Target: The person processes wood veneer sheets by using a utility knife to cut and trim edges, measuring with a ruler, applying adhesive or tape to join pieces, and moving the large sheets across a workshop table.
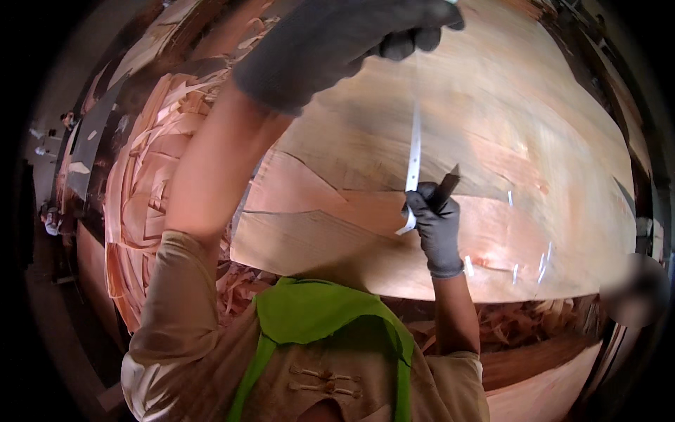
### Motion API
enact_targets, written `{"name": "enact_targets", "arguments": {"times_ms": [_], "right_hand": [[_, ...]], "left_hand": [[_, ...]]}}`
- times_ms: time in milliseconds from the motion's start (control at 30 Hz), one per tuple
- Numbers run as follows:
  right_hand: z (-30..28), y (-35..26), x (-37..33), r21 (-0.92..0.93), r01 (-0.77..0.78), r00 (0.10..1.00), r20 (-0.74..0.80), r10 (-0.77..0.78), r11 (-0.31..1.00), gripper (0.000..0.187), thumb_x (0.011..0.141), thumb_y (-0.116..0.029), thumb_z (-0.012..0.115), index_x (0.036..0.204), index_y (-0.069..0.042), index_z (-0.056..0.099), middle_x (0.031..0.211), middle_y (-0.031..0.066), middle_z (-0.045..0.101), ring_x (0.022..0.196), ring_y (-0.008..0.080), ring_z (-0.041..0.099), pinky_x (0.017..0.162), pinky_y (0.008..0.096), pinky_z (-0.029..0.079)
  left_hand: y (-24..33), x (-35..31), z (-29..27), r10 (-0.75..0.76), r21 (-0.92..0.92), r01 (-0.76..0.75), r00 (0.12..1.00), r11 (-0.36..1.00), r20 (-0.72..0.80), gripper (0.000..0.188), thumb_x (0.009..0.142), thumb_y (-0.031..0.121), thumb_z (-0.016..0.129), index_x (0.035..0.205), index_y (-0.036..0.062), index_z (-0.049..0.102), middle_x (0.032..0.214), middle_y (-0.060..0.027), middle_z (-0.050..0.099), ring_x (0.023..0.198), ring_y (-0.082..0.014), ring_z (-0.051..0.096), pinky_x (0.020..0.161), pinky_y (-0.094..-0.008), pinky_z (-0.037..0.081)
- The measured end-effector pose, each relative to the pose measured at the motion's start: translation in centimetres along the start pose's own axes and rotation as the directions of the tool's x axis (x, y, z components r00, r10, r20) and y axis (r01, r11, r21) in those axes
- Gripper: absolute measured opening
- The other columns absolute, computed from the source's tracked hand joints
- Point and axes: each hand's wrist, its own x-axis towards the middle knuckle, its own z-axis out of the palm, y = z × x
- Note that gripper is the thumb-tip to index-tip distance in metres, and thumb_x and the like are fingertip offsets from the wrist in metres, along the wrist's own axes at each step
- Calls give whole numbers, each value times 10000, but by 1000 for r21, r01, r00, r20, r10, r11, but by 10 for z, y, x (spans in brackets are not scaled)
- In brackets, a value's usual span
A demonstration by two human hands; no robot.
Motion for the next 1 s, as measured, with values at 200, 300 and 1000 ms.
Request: {"name": "enact_targets", "arguments": {"times_ms": [200, 300, 1000], "right_hand": [[26, 23, -83, 358, -126, 991, 10, 131, 925, 303, 888, -183, 590, 1132, -25, 503, 622, 3, 519, 451, 48, 437, 376, 185, 306], [17, 59, -161, 61, -371, 925, -59, 375, 926, 286, 921, -209, 534, 1134, -20, 556, 813, 49, 644, 409, 44, 389, 385, 183, 302], [79, -7, -361, -354, 99, 768, -568, -298, 930, 78, 896, -91, 490, 819, -101, 496, 611, 4, 470, 563, 121, 477, 572, 241, 430]], "left_hand": [[-21, -37, 8, 179, -330, -153, 983, 932, 51, 265, 855, 252, 599, 951, 5, 595, 714, -15, 575, 619, -83, 525, 533, -210, 415], [-23, -116, 10, 81, -500, 35, 975, 865, 208, 146, 847, 130, 591, 934, 14, 612, 781, -46, 657, 705, -97, 631, 590, -221, 492], [-227, -498, -87, -408, 240, 553, 788, 797, -461, 275, 772, 151, 666, 982, 9, 560, 863, -126, 591, 807, -233, 585, 704, -355, 475]]}}
